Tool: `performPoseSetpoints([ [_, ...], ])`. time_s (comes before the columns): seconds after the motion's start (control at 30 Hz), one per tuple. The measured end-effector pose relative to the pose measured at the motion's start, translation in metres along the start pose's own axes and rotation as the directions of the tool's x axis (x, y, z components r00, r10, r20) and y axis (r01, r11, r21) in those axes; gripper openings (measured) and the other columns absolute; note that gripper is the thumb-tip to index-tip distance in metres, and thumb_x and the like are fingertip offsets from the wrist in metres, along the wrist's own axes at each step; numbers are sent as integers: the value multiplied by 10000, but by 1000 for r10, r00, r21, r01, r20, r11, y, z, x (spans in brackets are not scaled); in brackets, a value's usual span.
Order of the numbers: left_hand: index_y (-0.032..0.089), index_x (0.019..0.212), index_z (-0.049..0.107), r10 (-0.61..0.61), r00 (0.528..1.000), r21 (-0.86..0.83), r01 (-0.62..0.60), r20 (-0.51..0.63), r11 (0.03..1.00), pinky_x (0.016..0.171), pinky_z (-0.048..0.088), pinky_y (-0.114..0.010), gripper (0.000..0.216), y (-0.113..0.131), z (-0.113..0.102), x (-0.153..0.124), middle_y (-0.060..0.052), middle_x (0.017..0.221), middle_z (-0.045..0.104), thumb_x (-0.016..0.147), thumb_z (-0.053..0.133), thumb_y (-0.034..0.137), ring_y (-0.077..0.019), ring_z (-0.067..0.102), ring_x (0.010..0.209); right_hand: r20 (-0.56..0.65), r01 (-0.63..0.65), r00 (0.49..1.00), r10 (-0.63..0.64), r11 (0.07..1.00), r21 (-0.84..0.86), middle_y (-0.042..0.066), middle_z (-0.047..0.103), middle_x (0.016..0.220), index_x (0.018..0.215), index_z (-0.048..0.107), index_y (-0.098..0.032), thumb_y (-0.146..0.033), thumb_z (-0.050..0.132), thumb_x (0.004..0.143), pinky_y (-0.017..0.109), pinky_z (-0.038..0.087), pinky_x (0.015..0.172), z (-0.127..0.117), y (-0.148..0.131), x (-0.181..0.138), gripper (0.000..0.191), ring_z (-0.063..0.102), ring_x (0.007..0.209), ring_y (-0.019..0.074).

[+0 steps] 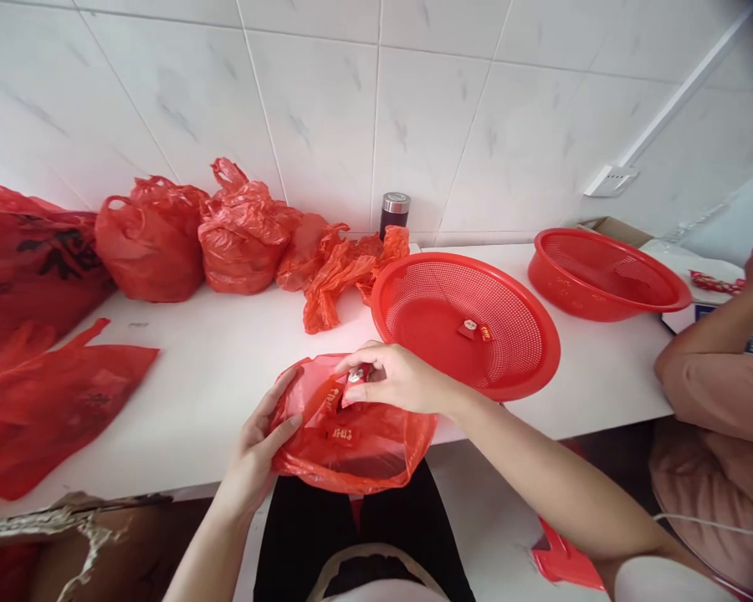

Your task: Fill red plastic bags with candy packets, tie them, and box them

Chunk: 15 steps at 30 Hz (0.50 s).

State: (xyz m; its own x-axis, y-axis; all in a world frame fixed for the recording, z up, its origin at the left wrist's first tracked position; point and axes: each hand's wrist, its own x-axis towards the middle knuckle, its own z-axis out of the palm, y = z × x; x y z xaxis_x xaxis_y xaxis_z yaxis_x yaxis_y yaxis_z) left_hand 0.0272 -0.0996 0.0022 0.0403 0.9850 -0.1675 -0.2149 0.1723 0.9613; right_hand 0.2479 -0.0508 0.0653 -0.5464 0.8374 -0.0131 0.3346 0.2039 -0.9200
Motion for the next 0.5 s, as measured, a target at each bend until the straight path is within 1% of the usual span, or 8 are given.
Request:
performPoseSetpoints([
  [0.07,300,1358,524,-1,1000,-14,1,-17,1000,1064,417,-351,602,-2,-1,1,-11,1529,372,779,687,327,-295,323,1399,55,-25,998,11,967,254,47,613,1136,1181,637,-236,-280,731,763,322,466,906,-4,3,-5,431,591,949,145],
  [0.13,296,1353,532,-2,1000,-27,1,-31,1000,1064,417,-362,598,-5,-1,2,-16,1527,376,775,684,332,-302,338,1391,85,-54,996,19,903,425,46,606,1164,1229,609,-234,-246,751,741,333,461,941,-7,5,-13,509,589,1010,151],
  [0.23,290,1362,524,-13,1000,-30,12,-13,999,1043,440,-371,609,-9,-1,5,-26,1532,367,774,680,328,-315,366,1373,70,-58,997,25,851,523,51,597,1196,1252,591,-233,-209,767,720,347,466,964,-5,5,-25,561,581,1083,168],
  [0.27,290,1365,521,-15,1000,-36,15,-6,999,1033,450,-368,611,-10,0,6,-27,1534,362,775,679,323,-317,373,1369,46,-46,999,25,846,531,53,592,1217,1246,594,-235,-201,760,727,346,468,967,-3,5,-27,546,578,1103,172],
  [0.33,286,1364,521,-16,1000,-54,16,-2,998,1025,458,-361,610,-11,1,6,-29,1535,361,775,679,315,-316,376,1367,-16,-17,999,30,844,536,56,601,1227,1196,624,-226,-208,741,755,334,475,963,2,5,-30,456,591,1104,171],
  [0.4,279,1359,528,-9,1000,-63,8,-13,998,1039,445,-362,607,-10,2,5,-30,1532,366,773,681,314,-315,364,1374,-50,-18,997,54,836,548,60,659,1118,1102,665,-198,-261,716,792,311,514,892,7,6,-30,320,651,977,157],
  [0.47,271,1360,528,-2,1000,-62,1,-24,998,1053,431,-375,612,-9,3,4,-37,1528,374,770,681,318,-318,351,1381,-43,-58,994,100,823,565,50,700,952,1001,684,-174,-338,693,816,262,552,691,11,9,-29,248,678,720,123],
  [0.5,266,1363,526,-2,1000,-60,0,-28,998,1055,429,-383,617,-9,3,3,-43,1526,377,768,681,320,-322,349,1381,-40,-79,992,122,820,567,43,706,899,970,684,-171,-371,684,820,231,528,570,13,11,-28,249,649,592,99],
])
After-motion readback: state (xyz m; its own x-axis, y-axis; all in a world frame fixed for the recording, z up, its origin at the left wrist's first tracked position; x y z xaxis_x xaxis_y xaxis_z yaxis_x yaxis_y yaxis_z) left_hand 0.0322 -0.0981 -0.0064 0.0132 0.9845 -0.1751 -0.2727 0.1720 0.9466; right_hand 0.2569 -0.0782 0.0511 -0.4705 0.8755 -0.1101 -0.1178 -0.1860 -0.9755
